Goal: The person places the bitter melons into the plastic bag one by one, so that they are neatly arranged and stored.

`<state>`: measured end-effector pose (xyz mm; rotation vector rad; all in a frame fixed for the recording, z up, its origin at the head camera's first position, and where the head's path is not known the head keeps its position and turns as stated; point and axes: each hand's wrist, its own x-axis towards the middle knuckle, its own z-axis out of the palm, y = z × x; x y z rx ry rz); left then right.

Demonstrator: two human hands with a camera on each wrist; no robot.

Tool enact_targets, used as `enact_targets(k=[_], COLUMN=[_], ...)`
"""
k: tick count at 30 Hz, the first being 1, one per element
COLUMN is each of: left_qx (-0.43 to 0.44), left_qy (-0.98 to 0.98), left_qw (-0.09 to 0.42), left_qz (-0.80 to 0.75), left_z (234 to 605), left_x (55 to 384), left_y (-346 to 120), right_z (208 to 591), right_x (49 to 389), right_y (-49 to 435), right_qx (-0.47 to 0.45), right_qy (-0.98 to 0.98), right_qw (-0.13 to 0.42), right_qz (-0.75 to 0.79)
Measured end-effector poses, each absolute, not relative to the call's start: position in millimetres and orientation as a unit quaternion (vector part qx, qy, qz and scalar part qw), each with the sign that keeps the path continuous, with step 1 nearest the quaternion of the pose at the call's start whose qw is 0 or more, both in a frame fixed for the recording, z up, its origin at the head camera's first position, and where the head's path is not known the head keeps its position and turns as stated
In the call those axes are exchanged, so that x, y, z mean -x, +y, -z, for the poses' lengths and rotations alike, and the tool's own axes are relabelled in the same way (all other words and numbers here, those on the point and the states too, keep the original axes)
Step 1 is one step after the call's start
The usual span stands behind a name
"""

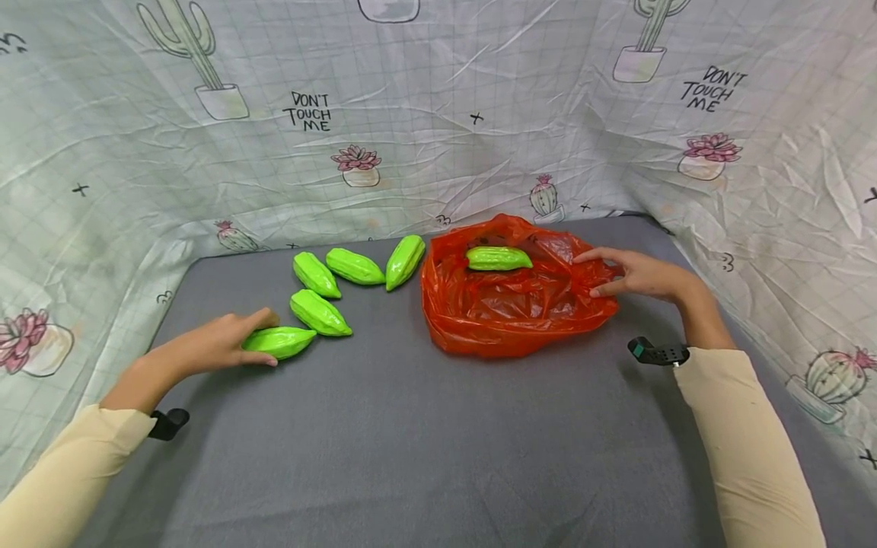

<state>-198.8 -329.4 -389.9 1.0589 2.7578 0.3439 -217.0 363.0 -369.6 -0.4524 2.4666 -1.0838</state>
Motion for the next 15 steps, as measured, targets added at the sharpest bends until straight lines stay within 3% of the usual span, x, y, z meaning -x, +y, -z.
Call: enact_targets(k=[10, 15], left_qx=[-0.378, -0.388], left_qy=[0.915, 0.911], left_qw=[0.053, 0.049], left_qz=[-0.130, -0.135], left_z=[381.1, 377.3], left_x=[185.4, 180.8], left_y=[-316.2, -307.4], right_z=[368.9, 362.6], right_x=[222.1, 223.4], right_y=[366.5, 367.1], right_qx=[0.189, 0.190], right_qy=[0.895, 0.884], right_qw=[0.203, 0.247], right_qz=[0.349, 0.348])
